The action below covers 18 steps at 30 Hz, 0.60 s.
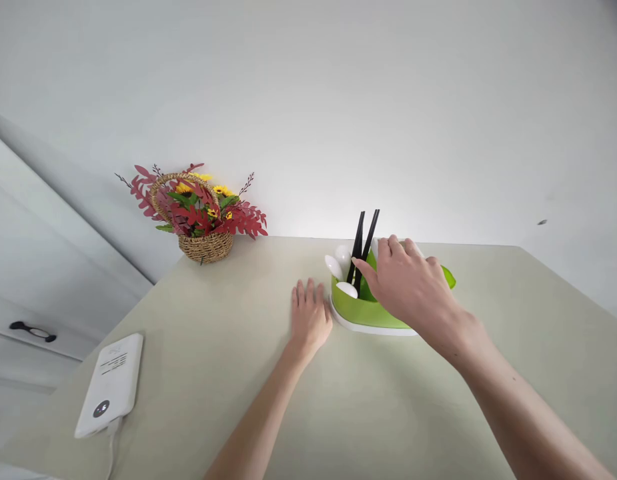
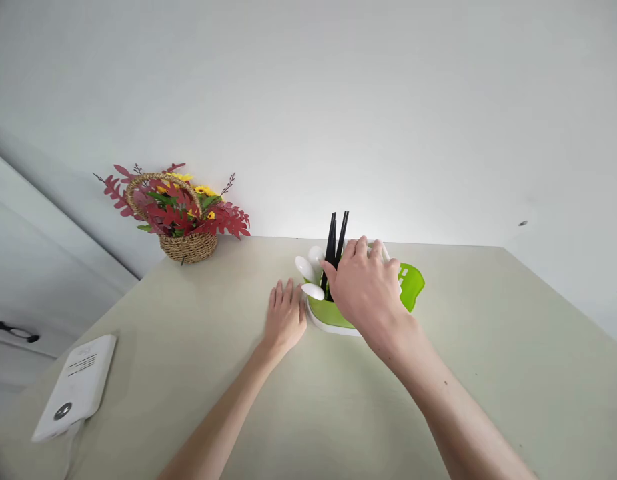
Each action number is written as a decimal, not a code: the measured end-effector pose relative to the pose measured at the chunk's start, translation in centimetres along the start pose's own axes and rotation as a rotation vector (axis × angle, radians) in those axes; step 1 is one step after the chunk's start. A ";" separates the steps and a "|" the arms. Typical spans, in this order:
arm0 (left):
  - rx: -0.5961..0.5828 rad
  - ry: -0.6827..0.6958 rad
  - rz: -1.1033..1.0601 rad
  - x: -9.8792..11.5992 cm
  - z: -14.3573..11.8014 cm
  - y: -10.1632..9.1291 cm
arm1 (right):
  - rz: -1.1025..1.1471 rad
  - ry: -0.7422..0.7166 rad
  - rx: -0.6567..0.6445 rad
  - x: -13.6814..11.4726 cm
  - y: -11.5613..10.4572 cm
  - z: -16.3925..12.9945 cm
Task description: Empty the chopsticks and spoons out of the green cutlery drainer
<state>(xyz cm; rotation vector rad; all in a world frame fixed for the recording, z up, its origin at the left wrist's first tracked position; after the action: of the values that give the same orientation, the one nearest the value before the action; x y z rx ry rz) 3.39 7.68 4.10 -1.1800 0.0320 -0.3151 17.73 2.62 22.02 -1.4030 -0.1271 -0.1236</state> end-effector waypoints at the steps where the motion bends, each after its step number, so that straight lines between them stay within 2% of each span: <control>1: -0.004 -0.002 0.000 -0.1 0.0 0.1 | -0.008 -0.006 -0.020 -0.1 0.0 0.0; 11: -0.105 0.056 -0.066 -0.1 0.3 0.5 | -0.011 -0.087 -0.033 -0.7 -0.7 -0.2; 18: -0.120 0.028 -0.154 -0.7 0.5 0.0 | 0.004 -0.171 0.083 -0.9 -0.7 -0.8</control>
<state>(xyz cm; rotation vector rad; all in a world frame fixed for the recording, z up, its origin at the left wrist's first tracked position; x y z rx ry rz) 2.83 8.33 4.22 -1.2999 -0.0162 -0.4711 16.78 1.69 22.41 -1.3302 -0.2684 0.0055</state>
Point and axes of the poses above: each hand's wrist, its own z-axis towards the middle knuckle, its own y-axis out of the palm, x = y × z, the point moved 10 cm from there along z, towards the middle knuckle, and after that the axes turned 8 degrees about -y, right-handed, at the moved point
